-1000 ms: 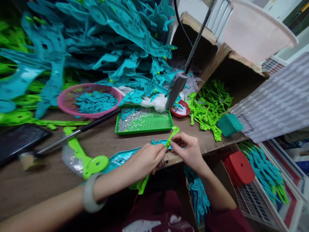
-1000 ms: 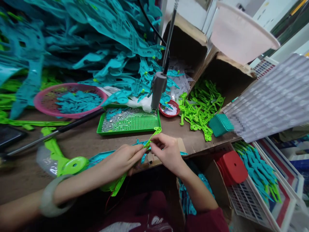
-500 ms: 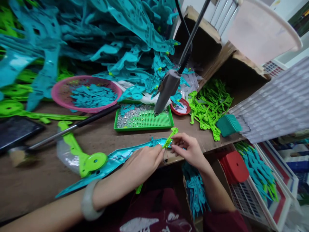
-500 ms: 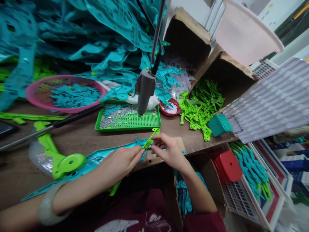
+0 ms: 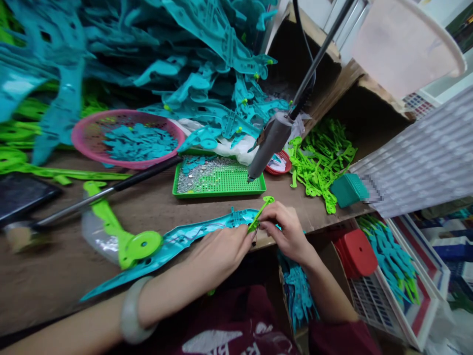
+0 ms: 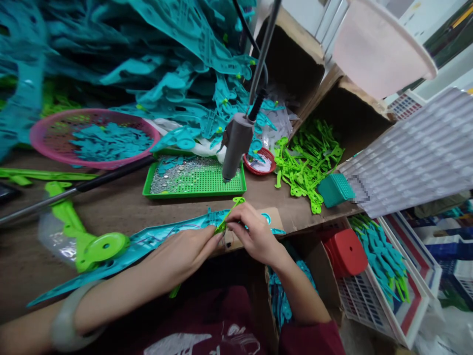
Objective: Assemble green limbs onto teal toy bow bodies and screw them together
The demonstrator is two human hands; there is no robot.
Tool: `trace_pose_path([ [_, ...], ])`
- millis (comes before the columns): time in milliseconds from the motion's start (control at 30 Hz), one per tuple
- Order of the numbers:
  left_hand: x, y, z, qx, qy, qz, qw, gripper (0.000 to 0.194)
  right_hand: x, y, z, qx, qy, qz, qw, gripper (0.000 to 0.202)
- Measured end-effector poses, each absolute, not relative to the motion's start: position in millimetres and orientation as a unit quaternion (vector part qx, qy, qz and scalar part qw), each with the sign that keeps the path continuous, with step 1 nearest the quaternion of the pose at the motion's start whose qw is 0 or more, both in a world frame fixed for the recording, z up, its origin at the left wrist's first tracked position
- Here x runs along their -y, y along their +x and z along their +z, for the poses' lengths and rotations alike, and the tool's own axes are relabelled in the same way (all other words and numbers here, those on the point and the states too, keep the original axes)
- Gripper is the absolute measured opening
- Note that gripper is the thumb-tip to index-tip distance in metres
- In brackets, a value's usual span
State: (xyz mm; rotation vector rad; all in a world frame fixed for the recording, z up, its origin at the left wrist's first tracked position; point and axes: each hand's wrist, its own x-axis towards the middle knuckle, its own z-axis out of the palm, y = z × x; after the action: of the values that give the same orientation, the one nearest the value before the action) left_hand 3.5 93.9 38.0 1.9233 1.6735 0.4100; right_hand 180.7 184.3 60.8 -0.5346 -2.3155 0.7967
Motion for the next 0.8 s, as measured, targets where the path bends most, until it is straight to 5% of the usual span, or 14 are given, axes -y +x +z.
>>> trace_pose_path([
  [500, -92.4, 7.6, 25.7, -0.616, 0.692, 0.227, 0.3, 0.046, -179.7, 170.0, 45.2, 0.884, -0.176, 0.107, 0.42, 0.016],
  [800, -98.9, 10.5, 36.3, -0.669, 0.669, 0.164, 0.279, 0.041, -176.1, 167.5, 36.6, 0.862, -0.211, 0.204, 0.413, 0.011],
])
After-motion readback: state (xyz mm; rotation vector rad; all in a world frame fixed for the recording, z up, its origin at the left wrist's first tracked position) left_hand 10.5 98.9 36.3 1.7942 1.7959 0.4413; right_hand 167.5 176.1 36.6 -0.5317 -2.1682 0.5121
